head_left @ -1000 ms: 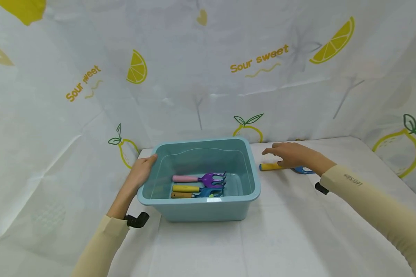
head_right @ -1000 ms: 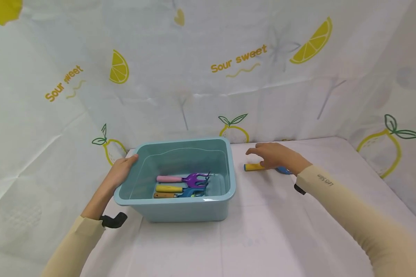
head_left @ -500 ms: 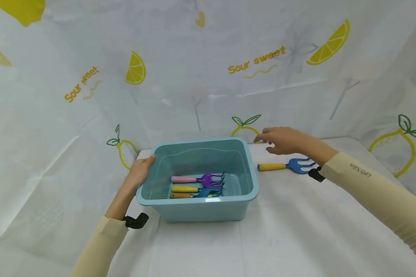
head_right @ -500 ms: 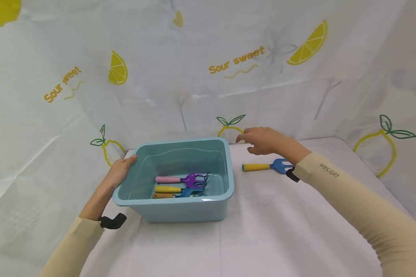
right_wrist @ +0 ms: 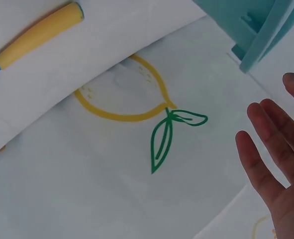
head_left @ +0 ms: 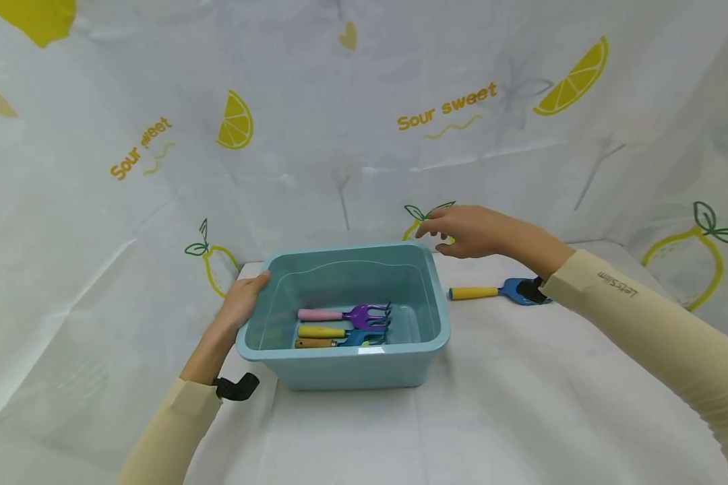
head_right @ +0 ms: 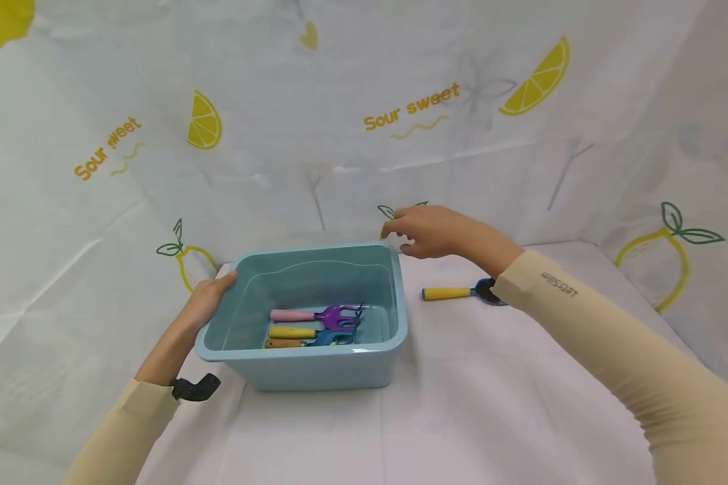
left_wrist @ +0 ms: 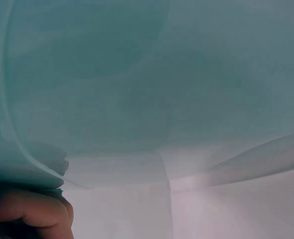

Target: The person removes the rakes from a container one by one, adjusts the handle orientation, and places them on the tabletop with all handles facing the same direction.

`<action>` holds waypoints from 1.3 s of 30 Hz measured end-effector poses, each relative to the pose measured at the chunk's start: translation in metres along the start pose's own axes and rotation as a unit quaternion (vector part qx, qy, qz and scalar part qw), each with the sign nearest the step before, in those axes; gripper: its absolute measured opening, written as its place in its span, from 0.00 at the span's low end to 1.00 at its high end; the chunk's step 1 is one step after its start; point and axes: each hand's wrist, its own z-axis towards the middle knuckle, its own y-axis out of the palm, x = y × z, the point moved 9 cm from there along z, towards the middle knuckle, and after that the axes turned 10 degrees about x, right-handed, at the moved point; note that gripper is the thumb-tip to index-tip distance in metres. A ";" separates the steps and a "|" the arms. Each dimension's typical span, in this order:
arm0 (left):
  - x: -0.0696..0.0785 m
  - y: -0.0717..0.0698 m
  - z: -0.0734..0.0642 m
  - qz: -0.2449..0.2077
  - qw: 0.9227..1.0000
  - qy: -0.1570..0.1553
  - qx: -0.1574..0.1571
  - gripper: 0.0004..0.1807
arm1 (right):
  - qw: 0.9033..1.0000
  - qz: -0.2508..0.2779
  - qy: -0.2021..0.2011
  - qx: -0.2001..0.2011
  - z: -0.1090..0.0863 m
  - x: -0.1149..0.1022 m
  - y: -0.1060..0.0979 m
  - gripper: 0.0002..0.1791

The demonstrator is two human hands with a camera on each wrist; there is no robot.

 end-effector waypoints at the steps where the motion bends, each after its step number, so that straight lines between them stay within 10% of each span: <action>1: 0.000 0.000 0.000 0.000 1.000 0.000 -0.001 0.36 | 1.000 -0.002 -0.007 0.001 0.003 -0.004 -0.002 0.18; 23: -0.002 0.002 0.000 -0.011 1.000 -0.023 -0.007 0.37 | 0.993 0.035 -0.108 -0.003 0.077 -0.105 -0.015 0.18; 39: -0.004 0.004 0.001 0.006 1.000 -0.025 0.000 0.37 | 0.980 0.151 -0.131 -0.015 0.121 -0.140 0.032 0.19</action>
